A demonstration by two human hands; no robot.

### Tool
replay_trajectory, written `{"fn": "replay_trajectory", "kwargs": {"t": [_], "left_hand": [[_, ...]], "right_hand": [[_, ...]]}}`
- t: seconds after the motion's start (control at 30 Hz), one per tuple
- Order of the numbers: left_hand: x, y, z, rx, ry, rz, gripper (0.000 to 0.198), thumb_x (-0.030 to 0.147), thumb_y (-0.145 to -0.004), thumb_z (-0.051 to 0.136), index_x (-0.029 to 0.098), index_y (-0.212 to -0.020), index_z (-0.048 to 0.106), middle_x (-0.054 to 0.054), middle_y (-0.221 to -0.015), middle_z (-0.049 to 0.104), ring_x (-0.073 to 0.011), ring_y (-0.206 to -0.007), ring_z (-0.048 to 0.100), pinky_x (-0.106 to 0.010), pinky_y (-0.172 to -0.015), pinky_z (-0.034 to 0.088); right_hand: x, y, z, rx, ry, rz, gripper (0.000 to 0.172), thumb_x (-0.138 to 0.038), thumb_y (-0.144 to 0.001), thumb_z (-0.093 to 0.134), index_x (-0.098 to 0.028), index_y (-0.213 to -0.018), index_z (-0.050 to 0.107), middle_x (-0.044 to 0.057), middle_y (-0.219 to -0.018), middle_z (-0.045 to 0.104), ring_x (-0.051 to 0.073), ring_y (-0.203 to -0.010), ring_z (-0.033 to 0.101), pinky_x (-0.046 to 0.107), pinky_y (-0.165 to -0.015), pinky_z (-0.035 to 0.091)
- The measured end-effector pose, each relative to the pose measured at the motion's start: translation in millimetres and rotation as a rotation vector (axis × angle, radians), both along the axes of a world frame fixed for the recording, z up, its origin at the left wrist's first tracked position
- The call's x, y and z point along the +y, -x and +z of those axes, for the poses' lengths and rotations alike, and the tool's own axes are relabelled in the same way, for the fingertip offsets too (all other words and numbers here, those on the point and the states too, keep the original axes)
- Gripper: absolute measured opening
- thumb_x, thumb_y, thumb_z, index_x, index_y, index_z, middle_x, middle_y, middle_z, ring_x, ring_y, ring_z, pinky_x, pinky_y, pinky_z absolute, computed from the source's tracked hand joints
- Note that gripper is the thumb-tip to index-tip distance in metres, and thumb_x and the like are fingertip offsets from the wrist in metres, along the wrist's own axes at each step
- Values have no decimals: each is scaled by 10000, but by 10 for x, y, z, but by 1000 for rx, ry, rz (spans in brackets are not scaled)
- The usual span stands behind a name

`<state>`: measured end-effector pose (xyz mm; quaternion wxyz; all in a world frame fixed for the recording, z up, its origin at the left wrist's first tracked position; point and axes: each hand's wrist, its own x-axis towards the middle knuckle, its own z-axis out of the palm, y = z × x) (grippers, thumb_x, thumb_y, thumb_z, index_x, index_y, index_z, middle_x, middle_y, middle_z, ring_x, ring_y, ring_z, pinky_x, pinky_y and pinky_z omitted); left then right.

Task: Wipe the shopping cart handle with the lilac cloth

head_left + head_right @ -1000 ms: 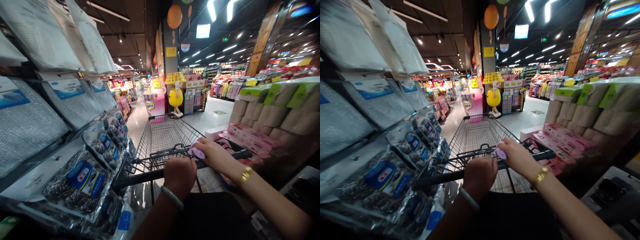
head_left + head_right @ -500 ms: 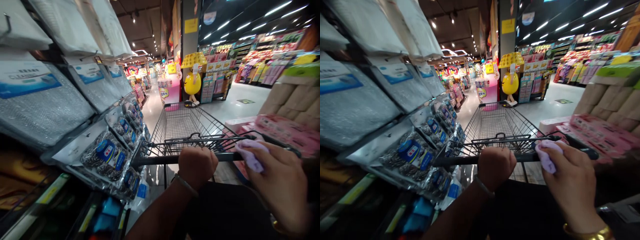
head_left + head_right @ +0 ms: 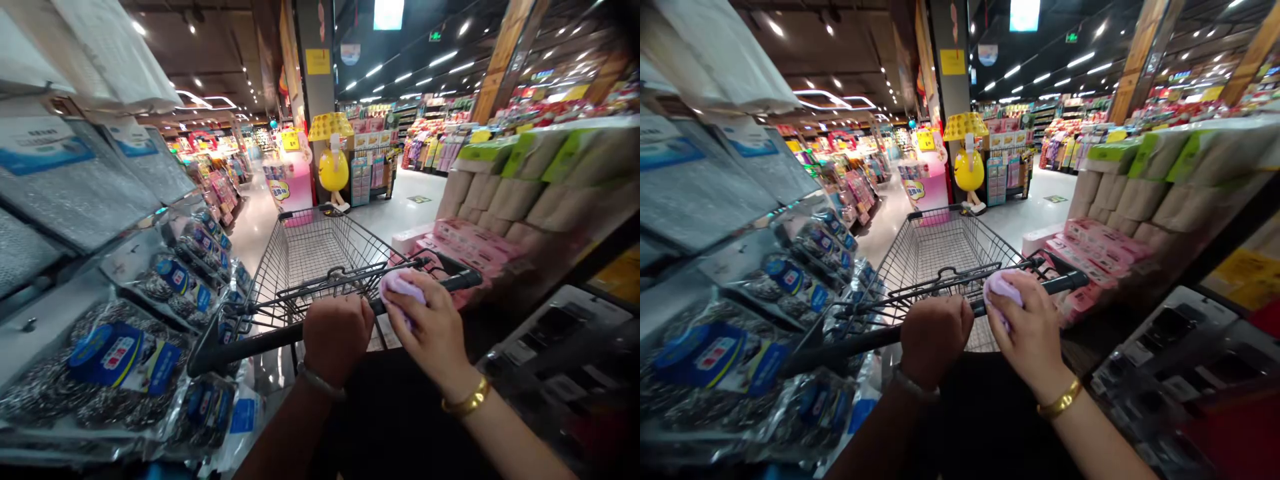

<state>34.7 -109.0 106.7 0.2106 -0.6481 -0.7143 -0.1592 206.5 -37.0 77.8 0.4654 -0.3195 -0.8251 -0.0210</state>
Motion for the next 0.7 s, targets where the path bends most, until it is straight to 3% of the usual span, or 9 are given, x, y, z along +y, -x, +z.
{"fn": "replay_trajectory", "kwargs": {"t": [0.13,0.23,0.3,0.4,0.5,0.63,0.7], "left_hand": [[-8,2,-3,-2,2,2,375,329,-1002,385,215,-736,623,-58,-654,649,-241,-628,622,-356,-576,277],[9,-17,-3,-10,-11,18,379,337,-999,390,214,-724,620,-59,-640,644,-236,-613,616,-352,-573,272],[21,-30,-1,-14,-14,25,381,330,-998,389,214,-718,619,-59,-634,644,-235,-608,614,-348,-573,269],[17,-29,3,-14,0,12,385,331,-1003,386,211,-724,624,-65,-638,649,-236,-607,611,-343,-570,267],[-12,-13,0,-18,4,-11,380,329,-1003,391,214,-729,628,-64,-650,655,-235,-617,608,-343,-570,273],[-14,-34,-22,-39,-18,-2,387,336,-1005,383,209,-738,632,-60,-655,654,-233,-628,611,-346,-580,296],[14,-55,-32,-51,-31,5,377,333,-1000,390,202,-740,630,-62,-657,658,-233,-630,618,-347,-586,310]], "right_hand": [[304,-137,-40,-88,-96,31,308,-255,-892,643,-297,-1184,731,92,-1246,639,277,-1156,609,459,-1026,500],[488,-195,26,-3,-11,-121,255,-288,-925,582,-242,-1109,754,114,-1194,654,273,-1113,623,429,-977,518],[447,-114,57,59,35,-152,247,-287,-941,548,-231,-1054,760,118,-1171,658,267,-1114,616,425,-984,511],[267,44,30,-18,-5,4,229,-284,-924,578,-266,-1053,766,105,-1194,656,266,-1134,597,444,-1017,490],[235,0,-22,-144,-28,100,229,-298,-895,628,-297,-1079,764,94,-1228,655,281,-1157,593,468,-1028,481],[373,-137,-42,-21,60,-175,261,-341,-942,559,-237,-1079,755,140,-1239,624,308,-1155,600,471,-996,501],[359,-68,-55,53,61,-236,281,-349,-965,523,-217,-1069,747,155,-1231,610,306,-1163,593,462,-1001,501]]}}
